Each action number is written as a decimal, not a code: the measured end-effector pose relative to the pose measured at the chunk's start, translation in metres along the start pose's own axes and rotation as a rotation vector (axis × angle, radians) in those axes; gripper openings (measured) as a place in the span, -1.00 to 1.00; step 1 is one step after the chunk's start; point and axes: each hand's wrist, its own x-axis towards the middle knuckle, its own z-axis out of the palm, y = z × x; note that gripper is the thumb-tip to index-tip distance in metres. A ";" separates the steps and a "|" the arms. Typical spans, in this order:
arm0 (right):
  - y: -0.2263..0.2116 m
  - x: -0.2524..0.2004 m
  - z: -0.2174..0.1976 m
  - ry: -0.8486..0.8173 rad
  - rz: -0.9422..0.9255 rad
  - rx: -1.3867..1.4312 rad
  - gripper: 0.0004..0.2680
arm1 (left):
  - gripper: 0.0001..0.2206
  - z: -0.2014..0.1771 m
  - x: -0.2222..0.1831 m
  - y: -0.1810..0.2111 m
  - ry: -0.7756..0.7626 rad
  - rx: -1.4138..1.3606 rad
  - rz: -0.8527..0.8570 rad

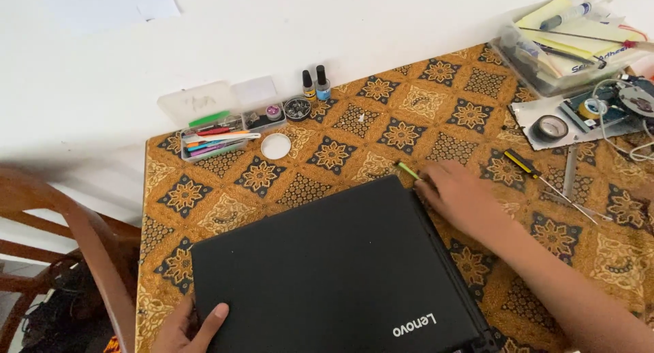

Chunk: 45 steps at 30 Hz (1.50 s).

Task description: Disassembling a laptop by prying off the back cover and removing internal components like RAM modules.

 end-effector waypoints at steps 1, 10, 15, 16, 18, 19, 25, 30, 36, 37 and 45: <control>0.008 -0.003 -0.004 0.002 0.004 0.002 -0.75 | -0.44 0.000 0.003 0.000 0.000 0.004 0.003; 0.094 -0.069 -0.011 0.055 0.547 -0.064 -0.78 | -0.40 0.001 0.017 -0.007 -0.017 -0.039 -0.055; 0.047 -0.077 -0.025 0.152 0.588 0.067 -0.60 | -0.49 0.004 0.012 -0.010 0.034 -0.035 0.036; 0.026 -0.078 -0.031 0.153 0.584 0.067 -0.60 | -0.49 0.005 0.012 -0.012 0.036 -0.039 0.036; -0.017 -0.082 -0.041 -0.003 0.548 0.214 -0.71 | -0.51 0.006 0.010 -0.013 0.072 0.013 0.057; -0.025 -0.089 -0.028 -0.003 0.547 0.214 -0.71 | -0.51 0.006 0.016 -0.019 0.073 0.012 0.058; -0.087 -0.090 -0.033 -0.528 0.521 0.321 -0.34 | -0.59 0.008 0.052 -0.055 0.233 0.139 0.241; -0.084 -0.085 -0.045 -0.494 0.605 0.463 -0.38 | -0.53 0.006 0.057 -0.061 0.339 0.105 0.266; -0.051 -0.056 -0.077 -0.207 0.494 0.459 -0.56 | -0.49 0.028 -0.027 0.037 0.256 0.190 0.182; -0.045 -0.044 -0.091 -0.208 0.493 0.457 -0.56 | -0.49 0.037 -0.029 0.047 0.256 0.188 0.180; 0.068 0.061 -0.096 -0.208 0.461 0.490 -0.53 | -0.58 0.128 -0.040 0.144 -0.093 0.014 0.861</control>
